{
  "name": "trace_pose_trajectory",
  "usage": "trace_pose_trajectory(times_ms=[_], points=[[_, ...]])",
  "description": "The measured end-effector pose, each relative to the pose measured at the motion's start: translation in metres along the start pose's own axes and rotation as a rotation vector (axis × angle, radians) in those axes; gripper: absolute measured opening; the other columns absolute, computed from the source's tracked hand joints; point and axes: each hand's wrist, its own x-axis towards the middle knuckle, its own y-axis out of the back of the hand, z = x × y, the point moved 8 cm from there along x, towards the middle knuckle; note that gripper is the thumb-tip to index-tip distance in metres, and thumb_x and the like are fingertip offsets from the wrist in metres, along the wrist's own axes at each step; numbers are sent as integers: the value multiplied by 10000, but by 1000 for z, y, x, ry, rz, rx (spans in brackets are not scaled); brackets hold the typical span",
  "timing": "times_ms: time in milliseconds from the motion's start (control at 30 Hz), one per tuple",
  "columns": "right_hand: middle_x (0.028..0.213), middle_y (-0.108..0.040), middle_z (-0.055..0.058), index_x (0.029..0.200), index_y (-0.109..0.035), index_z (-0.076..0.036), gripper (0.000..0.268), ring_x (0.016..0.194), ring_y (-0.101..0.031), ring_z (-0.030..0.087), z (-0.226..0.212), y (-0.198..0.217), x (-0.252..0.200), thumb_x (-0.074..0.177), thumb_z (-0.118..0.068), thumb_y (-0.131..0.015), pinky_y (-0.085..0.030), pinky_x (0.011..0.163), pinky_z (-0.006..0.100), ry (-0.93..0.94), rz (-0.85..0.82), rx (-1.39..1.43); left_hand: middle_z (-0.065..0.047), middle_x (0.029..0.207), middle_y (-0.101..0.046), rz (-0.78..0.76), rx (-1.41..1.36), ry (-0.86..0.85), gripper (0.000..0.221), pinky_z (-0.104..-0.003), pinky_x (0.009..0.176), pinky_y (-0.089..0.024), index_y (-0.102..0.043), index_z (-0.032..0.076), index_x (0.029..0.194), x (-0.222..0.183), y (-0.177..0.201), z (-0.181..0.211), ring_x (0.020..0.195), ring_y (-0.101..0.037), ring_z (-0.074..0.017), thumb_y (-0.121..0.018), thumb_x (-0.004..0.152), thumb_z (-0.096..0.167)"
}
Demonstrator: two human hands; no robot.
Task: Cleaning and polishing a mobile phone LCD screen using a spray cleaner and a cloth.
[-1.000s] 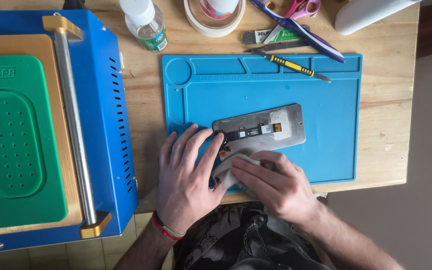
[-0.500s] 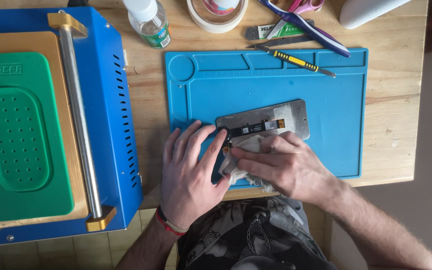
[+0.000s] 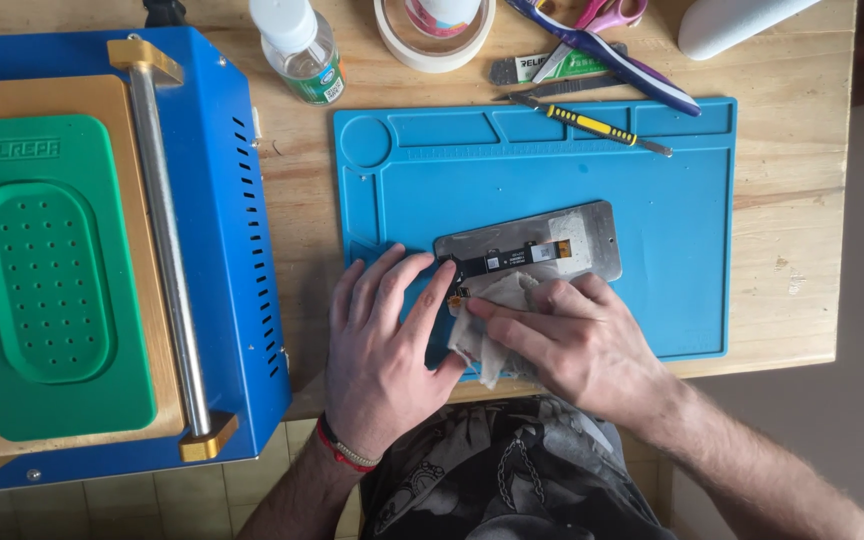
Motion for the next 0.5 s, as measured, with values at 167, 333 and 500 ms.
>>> trace_pose_trajectory(times_ms=[167,333,500], points=[[1179,-828,-103,1306,-751,-157,209,883,-536,222,-3,8,-1,1131,-144,-637,-371,712,379,-24,-21,-91,-94,1493,-604,-26,-1,2,903,-646,1223,-439,-657,135,1495,-3,-3,-1,1485,-538,-358,-976,676,345],[1525,-729,-95,1173,-682,-163,148,967,-550,217,8,-1,4,1170,-158,-534,-428,746,366,-49,-45,-139,-93,1484,-617,-9,-5,-2,827,-645,1220,-436,-666,134,1483,-1,-2,0,1458,-560,-363,-961,763,414],[1403,-792,-56,1360,-728,-143,263,909,-556,218,9,4,-10,1142,-184,-587,-422,799,369,13,-47,-7,-94,1501,-600,-23,-4,-1,856,-652,1238,-428,-646,136,1500,-3,-4,-1,1475,-543,-365,-965,753,402]])
